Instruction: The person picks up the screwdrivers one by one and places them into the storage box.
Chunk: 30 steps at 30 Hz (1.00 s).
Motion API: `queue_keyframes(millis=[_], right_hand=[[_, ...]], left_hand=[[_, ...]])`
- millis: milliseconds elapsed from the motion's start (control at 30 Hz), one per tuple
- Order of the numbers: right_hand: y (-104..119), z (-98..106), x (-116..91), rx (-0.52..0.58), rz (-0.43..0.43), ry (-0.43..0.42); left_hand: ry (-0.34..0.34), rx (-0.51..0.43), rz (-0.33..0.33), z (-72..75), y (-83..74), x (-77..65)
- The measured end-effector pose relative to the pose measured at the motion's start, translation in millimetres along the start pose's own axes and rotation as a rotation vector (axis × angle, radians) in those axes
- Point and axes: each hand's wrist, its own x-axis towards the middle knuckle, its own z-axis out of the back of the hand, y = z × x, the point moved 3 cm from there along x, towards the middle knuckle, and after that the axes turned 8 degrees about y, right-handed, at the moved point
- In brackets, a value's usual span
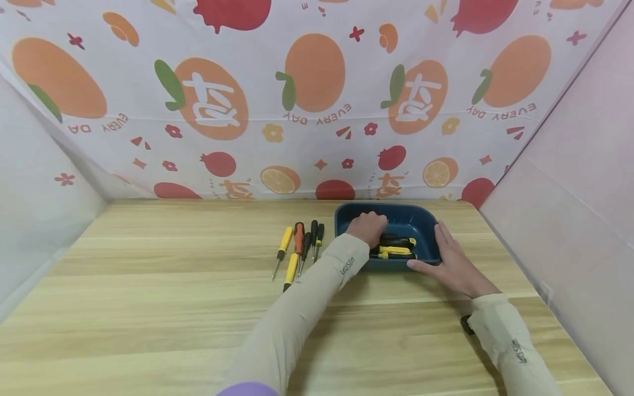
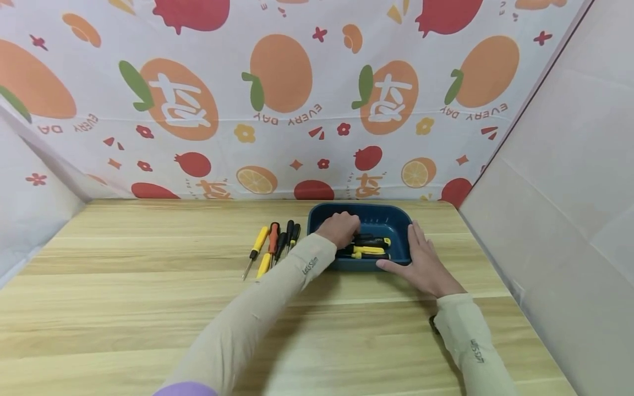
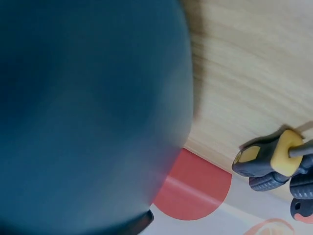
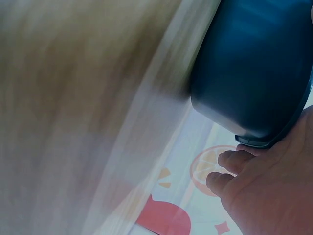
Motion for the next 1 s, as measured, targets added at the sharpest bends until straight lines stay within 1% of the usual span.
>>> queue_keyframes(millis=[100, 233, 367, 467, 533, 600, 667, 767, 833, 900, 1000], right_hand=[[1.2, -0.6, -0.4, 0.007, 0.004, 0.008], [0.5, -1.1, -2.8, 0.016, 0.015, 0.018], [-0.8, -0.3, -4.0, 0.009, 0.026, 0.014], [-1.9, -0.1, -3.9, 0.003, 0.028, 0.012], [-2.1, -0.5, -4.0, 0.002, 0.026, 0.014], [-2.7, -0.9, -4.4, 0.003, 0.025, 0.016], [-2.4, -1.2, -4.9, 0.005, 0.026, 0.017], [-1.2, -1.2, -5.6, 0.012, 0.033, 0.021], [-0.2, -0.7, -5.8, 0.014, 0.040, 0.022], [1.1, 0.1, -5.7, 0.015, 0.048, 0.020], [2.9, 0.9, -5.7, 0.012, 0.059, 0.019]], left_hand=[[-0.010, -0.010, -0.007, 2.2, 1.8, -6.1], [-0.062, -0.069, -0.057, 9.2, 3.8, -14.9], [-0.125, -0.162, -0.101, 23.6, 8.3, -28.0], [-0.179, -0.223, -0.111, 35.6, 14.8, -41.5], [-0.223, -0.249, -0.105, 42.2, 21.5, -51.6], [-0.264, -0.262, -0.083, 47.1, 30.5, -62.4], [-0.304, -0.255, -0.047, 50.4, 42.4, -73.4], [-0.370, -0.206, 0.013, 51.8, 64.3, -91.5], [-0.403, -0.192, 0.057, 50.4, 80.4, -104.4], [-0.412, -0.203, 0.111, 47.3, 96.1, -117.5], [-0.373, -0.255, 0.206, 40.3, 116.0, -136.5]])
